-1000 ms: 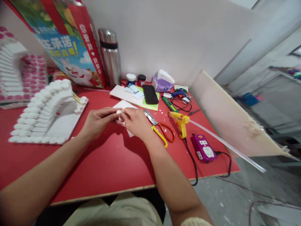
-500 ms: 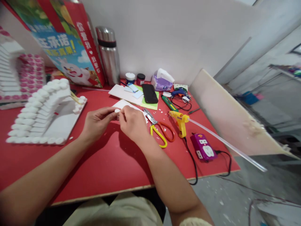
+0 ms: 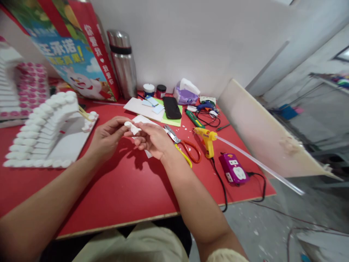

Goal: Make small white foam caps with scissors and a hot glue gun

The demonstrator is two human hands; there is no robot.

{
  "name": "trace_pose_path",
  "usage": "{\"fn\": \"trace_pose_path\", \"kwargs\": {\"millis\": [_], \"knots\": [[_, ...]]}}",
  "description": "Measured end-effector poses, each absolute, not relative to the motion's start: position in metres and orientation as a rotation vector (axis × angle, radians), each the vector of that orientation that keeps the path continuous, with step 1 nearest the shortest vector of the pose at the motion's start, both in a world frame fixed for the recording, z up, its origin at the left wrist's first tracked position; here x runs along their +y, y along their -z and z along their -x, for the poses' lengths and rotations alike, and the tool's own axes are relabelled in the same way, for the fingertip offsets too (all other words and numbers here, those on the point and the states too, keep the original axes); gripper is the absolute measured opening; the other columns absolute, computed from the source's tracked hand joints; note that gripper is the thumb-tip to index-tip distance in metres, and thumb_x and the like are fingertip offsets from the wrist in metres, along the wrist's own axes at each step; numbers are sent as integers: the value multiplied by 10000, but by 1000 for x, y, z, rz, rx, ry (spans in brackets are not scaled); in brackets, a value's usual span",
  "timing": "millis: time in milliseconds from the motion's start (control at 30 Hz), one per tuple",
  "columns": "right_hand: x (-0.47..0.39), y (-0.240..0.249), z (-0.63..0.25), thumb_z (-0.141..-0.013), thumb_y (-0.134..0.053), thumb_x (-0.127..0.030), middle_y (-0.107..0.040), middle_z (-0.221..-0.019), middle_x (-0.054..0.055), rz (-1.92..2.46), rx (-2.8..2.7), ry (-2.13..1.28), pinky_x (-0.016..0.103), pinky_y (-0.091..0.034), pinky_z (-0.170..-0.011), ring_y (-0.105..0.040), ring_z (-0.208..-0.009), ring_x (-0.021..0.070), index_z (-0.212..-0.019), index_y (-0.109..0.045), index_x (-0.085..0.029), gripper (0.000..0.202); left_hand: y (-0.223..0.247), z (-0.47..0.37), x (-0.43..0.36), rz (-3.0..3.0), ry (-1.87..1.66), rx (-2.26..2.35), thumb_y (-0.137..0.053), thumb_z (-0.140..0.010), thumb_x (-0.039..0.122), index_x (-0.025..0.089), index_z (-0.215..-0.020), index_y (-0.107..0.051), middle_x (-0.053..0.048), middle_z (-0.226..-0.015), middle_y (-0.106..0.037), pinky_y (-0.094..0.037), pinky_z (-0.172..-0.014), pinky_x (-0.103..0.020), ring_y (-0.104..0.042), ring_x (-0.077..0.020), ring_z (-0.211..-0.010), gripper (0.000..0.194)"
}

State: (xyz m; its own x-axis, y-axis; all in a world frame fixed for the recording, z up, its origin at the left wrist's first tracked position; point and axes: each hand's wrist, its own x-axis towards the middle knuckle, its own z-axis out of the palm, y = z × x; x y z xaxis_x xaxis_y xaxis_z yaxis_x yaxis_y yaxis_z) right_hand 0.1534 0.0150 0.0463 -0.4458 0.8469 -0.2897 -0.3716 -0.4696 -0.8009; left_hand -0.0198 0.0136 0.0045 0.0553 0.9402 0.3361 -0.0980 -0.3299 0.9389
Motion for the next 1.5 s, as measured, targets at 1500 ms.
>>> {"fn": "trace_pose_path", "kwargs": {"millis": [1500], "knots": [[11,-44,-155,-738,-838,-325,-763,-759,62,1125,-1184,-1703,148,-342,-346,-505,-428,42,-815,-718,-126,244,-4,28,18,-1545,-1263,952,-702,-888,341,219,-967,-757,-61,-1000,-675,-535,-883,-348,-657,-215,-936,155]]}}
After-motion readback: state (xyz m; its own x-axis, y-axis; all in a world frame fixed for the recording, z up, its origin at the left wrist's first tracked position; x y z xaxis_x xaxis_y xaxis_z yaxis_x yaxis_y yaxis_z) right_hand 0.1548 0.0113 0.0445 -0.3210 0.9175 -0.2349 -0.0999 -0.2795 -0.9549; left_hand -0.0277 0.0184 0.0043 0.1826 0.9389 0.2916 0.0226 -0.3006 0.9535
